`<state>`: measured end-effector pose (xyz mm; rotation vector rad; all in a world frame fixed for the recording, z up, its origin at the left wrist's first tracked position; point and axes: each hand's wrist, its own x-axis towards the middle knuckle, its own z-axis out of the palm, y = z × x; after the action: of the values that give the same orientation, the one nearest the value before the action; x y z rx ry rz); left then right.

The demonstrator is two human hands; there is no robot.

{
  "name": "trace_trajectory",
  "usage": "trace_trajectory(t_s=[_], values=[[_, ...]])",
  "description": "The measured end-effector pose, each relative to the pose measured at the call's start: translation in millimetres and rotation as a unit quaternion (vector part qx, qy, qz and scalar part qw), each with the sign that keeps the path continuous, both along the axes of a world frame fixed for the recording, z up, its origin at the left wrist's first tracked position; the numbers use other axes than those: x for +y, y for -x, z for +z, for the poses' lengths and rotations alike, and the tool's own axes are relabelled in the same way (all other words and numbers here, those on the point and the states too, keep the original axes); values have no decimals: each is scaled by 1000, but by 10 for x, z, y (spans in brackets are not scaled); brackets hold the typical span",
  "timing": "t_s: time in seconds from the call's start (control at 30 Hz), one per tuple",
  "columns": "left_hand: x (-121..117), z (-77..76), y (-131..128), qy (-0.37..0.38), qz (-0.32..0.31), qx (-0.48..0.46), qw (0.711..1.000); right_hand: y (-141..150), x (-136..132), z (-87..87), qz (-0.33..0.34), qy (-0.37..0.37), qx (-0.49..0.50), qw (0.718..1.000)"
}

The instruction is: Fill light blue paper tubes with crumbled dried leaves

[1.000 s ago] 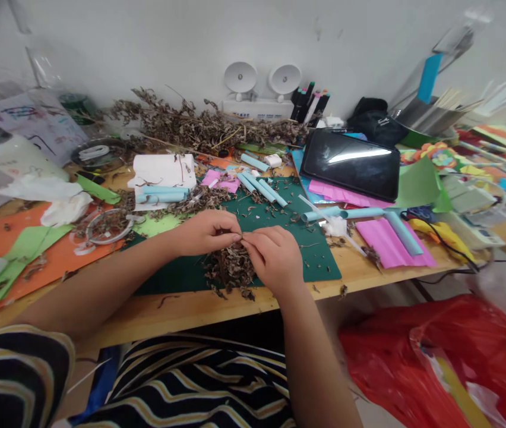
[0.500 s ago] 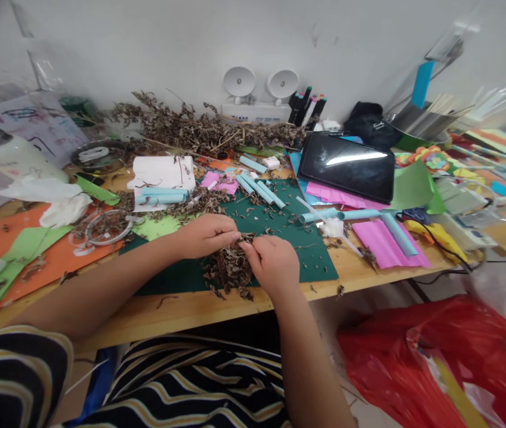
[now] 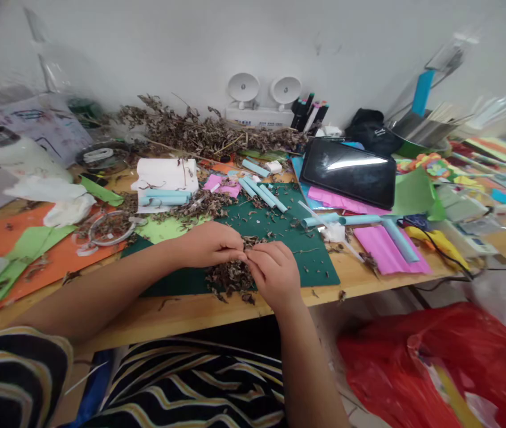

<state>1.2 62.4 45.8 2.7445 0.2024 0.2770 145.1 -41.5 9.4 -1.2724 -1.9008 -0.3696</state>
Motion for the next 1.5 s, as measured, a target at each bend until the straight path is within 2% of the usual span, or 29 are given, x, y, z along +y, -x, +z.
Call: trace_trajectory(t_s=[0.4,0.6,0.77,0.87,0.93,0.97,1.03,1.1,1.17,1.27,1.5], values=[[-32,-2,-15,36,-58,-39,997,11,-22,-40,-15,74,-51,996],[48,16,10,61,-36,-86,994,-83,-7,-69,-29,104,25,994],[27,-27,2,-20,-1,-32,999,-100,18,-106,-48,91,1,995],[87,-14,14,-52,13,-17,998,-96,-3,-124,-57,91,25,994],[226,4,47,-65,47,-16,997,-104,-33,-150,-73,73,64,993],[321,6,74,-79,85,-14,993,-111,-49,-169,-85,57,89,991],[535,-21,142,-128,209,1,969,-125,-76,-216,-111,23,144,983],[730,-88,218,-179,320,33,930,-133,-88,-265,-132,-3,196,972],[867,-171,282,-187,344,95,915,-132,-85,-299,-137,-13,223,965],[949,-249,325,-168,341,149,913,-127,-71,-318,-120,-6,215,969],[911,-152,317,-173,373,72,909,-160,-80,-321,-139,-4,228,964]])
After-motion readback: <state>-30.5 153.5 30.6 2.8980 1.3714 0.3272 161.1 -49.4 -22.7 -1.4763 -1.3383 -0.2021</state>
